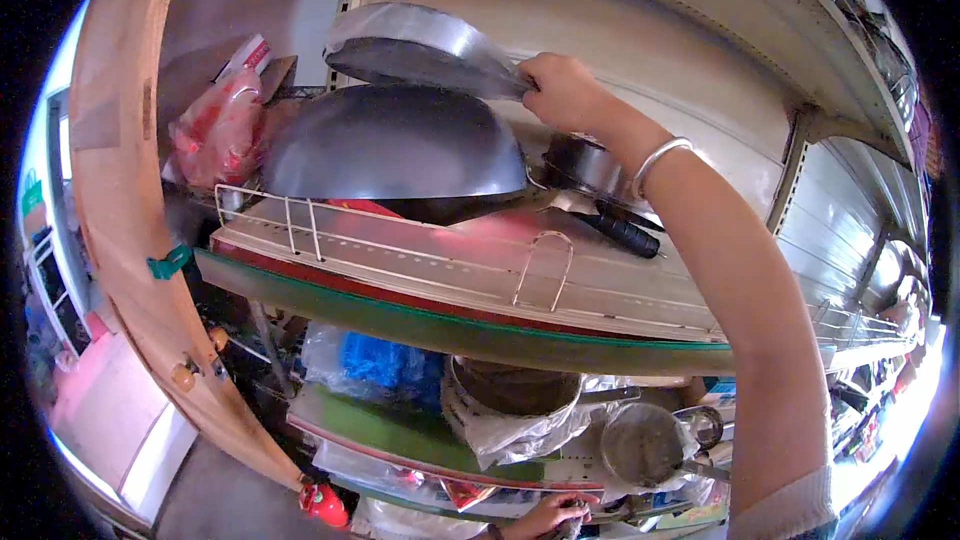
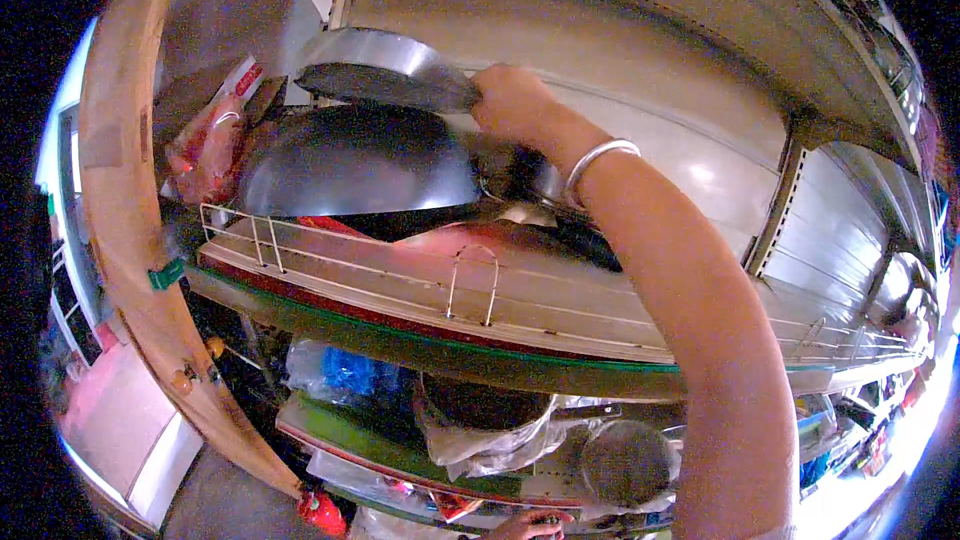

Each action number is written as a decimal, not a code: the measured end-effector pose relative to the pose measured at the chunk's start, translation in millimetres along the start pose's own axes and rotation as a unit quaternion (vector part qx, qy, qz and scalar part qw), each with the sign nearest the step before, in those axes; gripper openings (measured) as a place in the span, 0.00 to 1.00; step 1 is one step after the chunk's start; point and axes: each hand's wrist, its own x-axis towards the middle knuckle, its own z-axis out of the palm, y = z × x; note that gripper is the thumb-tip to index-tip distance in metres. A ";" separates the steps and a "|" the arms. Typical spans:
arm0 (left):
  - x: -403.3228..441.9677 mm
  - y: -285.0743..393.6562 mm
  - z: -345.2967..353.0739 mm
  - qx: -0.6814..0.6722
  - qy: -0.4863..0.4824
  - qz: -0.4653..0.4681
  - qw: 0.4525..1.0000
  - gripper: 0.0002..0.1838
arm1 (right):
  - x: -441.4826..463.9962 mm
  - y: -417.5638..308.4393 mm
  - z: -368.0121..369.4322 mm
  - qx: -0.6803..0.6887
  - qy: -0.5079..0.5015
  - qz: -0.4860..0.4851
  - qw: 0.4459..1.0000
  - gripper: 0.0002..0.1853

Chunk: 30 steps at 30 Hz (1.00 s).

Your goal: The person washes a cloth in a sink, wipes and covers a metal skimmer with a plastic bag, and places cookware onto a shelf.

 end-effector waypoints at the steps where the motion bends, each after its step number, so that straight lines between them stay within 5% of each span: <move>1: 0.0 -1.8 -3.2 0.019 0.004 0.009 1.000 0.11 | 0.5 -2.1 2.9 0.019 0.000 -0.001 1.000 0.14; 8: -11.6 7.9 -0.6 -0.038 0.016 0.015 0.999 0.07 | 4.3 -1.9 17.3 0.031 -0.032 0.019 0.999 0.16; 14: -6.5 0.0 -10.2 0.060 0.004 0.061 0.996 0.07 | -1.2 11.4 15.3 0.022 -0.001 0.024 0.999 0.17; 20: -9.6 4.1 -5.3 -0.011 0.012 -0.004 1.000 0.10 | -2.6 27.0 10.6 -0.012 -0.016 0.061 0.998 0.17; 26: -11.7 2.9 -5.8 0.063 0.048 0.026 0.997 0.12 | 3.6 45.7 -2.4 -0.005 0.024 0.096 0.995 0.16; 30: -1.9 -16.7 -32.6 0.130 -0.019 0.071 0.989 0.11 | -1.5 66.0 -29.5 -0.034 0.054 0.100 0.993 0.17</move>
